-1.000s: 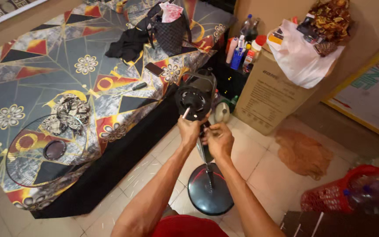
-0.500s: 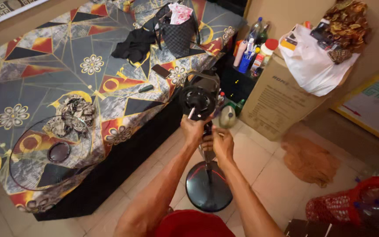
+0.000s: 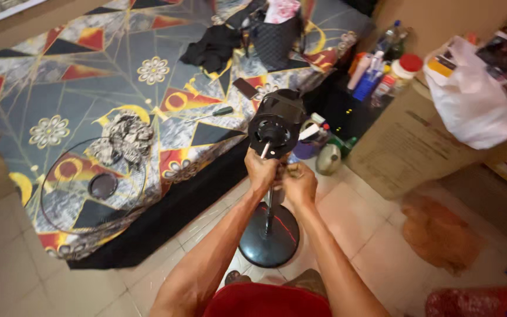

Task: The person assembles a standing fan by attaching the motor housing to the stand and securing it with a screwdriver. They then attach the fan blades to the motor shaft and secure them with a nut.

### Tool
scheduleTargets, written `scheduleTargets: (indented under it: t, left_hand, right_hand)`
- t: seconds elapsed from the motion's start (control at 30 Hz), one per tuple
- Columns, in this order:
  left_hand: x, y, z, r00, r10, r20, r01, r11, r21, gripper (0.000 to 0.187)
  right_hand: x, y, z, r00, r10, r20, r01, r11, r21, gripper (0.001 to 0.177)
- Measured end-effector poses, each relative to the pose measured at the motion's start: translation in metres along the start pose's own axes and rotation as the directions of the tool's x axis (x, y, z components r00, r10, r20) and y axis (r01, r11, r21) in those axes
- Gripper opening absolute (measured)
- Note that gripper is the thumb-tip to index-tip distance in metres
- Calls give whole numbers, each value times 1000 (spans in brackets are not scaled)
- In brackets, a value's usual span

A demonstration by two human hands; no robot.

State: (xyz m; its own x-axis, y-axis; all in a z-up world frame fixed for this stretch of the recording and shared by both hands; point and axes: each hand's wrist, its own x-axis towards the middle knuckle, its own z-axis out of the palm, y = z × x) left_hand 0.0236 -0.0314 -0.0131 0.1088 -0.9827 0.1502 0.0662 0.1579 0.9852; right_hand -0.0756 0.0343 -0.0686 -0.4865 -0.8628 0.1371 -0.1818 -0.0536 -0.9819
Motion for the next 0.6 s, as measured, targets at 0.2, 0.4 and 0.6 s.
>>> scheduleTargets:
  t: [0.2,0.4,0.6]
  left_hand:
    - [17,6,-12,985,38,-167,-34,999,29,55]
    - [-3,28,-9,912,92,-399,-48,992,121,55]
    - [-31,40,-3,805,143,-576,-104,989,101,53]
  right_hand:
    - [31,-28,11,841,460,284,-530,807,261,36]
    - [39,-32,10,934,14,356,-12,1000,-10,20]
    - [37,-46,2,703,359,613,-541,830,134,25]
